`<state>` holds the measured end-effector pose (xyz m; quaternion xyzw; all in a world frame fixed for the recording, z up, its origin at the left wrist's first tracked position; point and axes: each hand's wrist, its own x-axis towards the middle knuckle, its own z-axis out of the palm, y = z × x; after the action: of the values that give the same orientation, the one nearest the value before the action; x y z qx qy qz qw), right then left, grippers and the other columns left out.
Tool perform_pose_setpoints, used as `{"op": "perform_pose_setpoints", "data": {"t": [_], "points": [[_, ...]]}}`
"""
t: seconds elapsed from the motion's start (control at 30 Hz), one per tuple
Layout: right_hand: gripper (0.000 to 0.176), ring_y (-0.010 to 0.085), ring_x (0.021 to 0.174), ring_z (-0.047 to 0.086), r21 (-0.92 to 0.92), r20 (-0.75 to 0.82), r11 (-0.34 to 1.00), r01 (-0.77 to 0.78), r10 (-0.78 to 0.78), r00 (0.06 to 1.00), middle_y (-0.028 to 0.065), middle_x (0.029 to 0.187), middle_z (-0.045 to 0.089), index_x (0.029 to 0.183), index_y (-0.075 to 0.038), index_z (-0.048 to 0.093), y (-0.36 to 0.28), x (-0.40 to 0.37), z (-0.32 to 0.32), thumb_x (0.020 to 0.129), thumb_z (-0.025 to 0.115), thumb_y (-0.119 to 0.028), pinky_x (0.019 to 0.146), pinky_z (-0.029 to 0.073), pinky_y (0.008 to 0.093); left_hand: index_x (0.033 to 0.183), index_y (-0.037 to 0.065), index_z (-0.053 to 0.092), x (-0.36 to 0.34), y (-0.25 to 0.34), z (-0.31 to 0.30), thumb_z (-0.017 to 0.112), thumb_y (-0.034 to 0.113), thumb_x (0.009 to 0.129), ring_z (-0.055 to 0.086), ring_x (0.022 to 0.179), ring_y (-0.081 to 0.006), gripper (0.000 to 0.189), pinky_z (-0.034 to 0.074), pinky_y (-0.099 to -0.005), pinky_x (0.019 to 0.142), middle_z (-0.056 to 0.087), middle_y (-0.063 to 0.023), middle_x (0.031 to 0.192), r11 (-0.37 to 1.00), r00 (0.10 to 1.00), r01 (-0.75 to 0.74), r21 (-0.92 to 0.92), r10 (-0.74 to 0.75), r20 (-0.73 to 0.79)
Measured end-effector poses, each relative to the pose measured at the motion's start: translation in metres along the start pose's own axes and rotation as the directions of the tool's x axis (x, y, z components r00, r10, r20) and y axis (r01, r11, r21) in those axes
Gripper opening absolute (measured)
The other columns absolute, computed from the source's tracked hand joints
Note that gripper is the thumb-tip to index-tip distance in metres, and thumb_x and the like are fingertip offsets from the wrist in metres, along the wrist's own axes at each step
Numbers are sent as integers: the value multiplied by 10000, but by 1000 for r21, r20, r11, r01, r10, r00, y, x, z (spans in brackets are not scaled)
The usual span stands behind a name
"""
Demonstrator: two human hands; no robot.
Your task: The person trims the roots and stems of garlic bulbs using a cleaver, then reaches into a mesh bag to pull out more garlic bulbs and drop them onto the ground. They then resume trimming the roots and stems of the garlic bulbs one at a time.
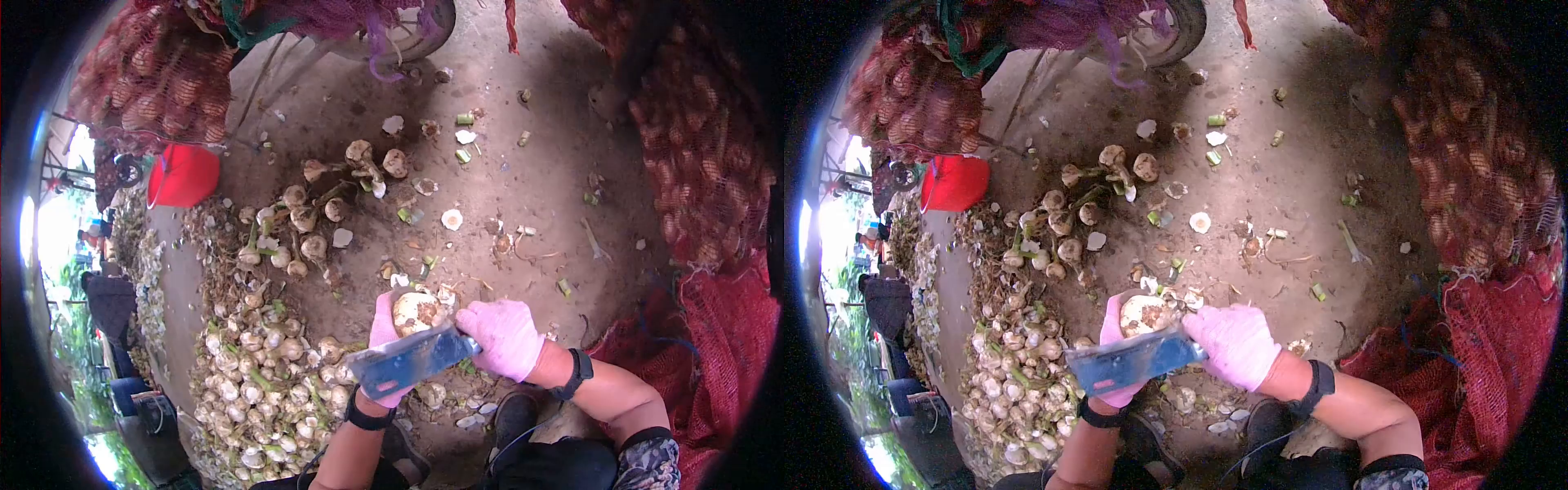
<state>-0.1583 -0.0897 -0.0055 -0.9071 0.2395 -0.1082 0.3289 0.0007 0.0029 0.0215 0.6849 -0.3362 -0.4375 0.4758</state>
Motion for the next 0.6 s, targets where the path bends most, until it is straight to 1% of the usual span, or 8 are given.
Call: {"op": "perform_pose_setpoints", "data": {"t": [0.1, 0.13, 0.17, 0.23, 0.3, 0.4, 0.5, 0.6], "points": [[229, 331, 674, 601, -14, -36, 1000, -15, 15, 999, 105, 741, 560, 849, -114, 539, 18, 1, 14, 647, 644, -139, 572, 472, 445, 1203, 30, 419, -4, -9, 2, 769, 92, 705, 564, 976, -145, 612, 474, -289, 853, 562, -79, 1063, 983, 999, -37, 180, 36, 6], [180, 336, 687, 616, -26, -43, 998, -54, 53, 998, 113, 746, 582, 846, -121, 554, 26, 1, 20, 683, 626, -140, 588, 492, 451, 1187, 32, 424, -3, -11, -3, 789, 86, 659, 568, 989, -152, 644, 480, -304, 840, 566, -84, 1055, 939, 974, -227, 257, 217, 66], [133, 342, 715, 626, -63, -35, 944, -323, 322, 946, 130, 751, 608, 824, -114, 574, 36, 4, 19, 695, 607, -120, 606, 503, 454, 1180, 35, 426, -8, -28, -3, 812, 91, 605, 568, 1013, -165, 695, 483, -310, 853, 571, -87, 1056, 982, 997, 38, 187, -50, 62], [139, 342, 756, 633, -65, -96, 830, -553, 547, 832, 144, 773, 630, 844, -107, 593, 83, 0, 13, 705, 585, -112, 649, 511, 443, 1171, 30, 429, -28, 10, 0, 812, 108, 600, 578, 1008, -163, 691, 487, -310, 867, 584, -97, 1061, 993, 996, -49, 106, 41, 73], [171, 347, 773, 630, -64, -86, 843, -535, 529, 844, 144, 792, 638, 875, -113, 603, 65, -7, 13, 706, 578, -112, 670, 507, 437, 1165, 20, 433, -20, -4, -14, 818, 124, 603, 589, 977, -163, 689, 486, -304, 877, 593, -110, 1063, 977, 998, -57, 206, 54, 19], [168, 365, 778, 621, 14, -150, 886, -463, 459, 875, 154, 789, 635, 875, -116, 601, 61, -7, 24, 707, 586, -121, 677, 493, 453, 1197, -4, 421, 8, -27, -52, 840, 165, 599, 597, 979, -189, 749, 489, -294, 868, 606, -125, 1050, 927, 981, 190, 322, -167, -98], [156, 376, 758, 616, 27, -105, 866, -500, 499, 860, 169, 770, 629, 877, -117, 603, 68, -2, 23, 724, 598, -150, 657, 482, 466, 1259, -2, 401, 23, -37, -137, 824, 170, 608, 597, 987, -211, 796, 500, -316, 866, 614, -142, 1067, 701, 883, 278, 656, -455, 112], [139, 390, 729, 610, 72, -39, 857, -510, 514, 857, 179, 729, 619, 867, -109, 597, 67, -1, 27, 749, 608, -181, 645, 477, 478, 1204, 20, 495, 22, -32, -207, 782, 291, 636, 595, 992, -287, 692, 476, -380, 915, 612, -172, 1072, 295, 625, -6, 956, -745, 233]]}}
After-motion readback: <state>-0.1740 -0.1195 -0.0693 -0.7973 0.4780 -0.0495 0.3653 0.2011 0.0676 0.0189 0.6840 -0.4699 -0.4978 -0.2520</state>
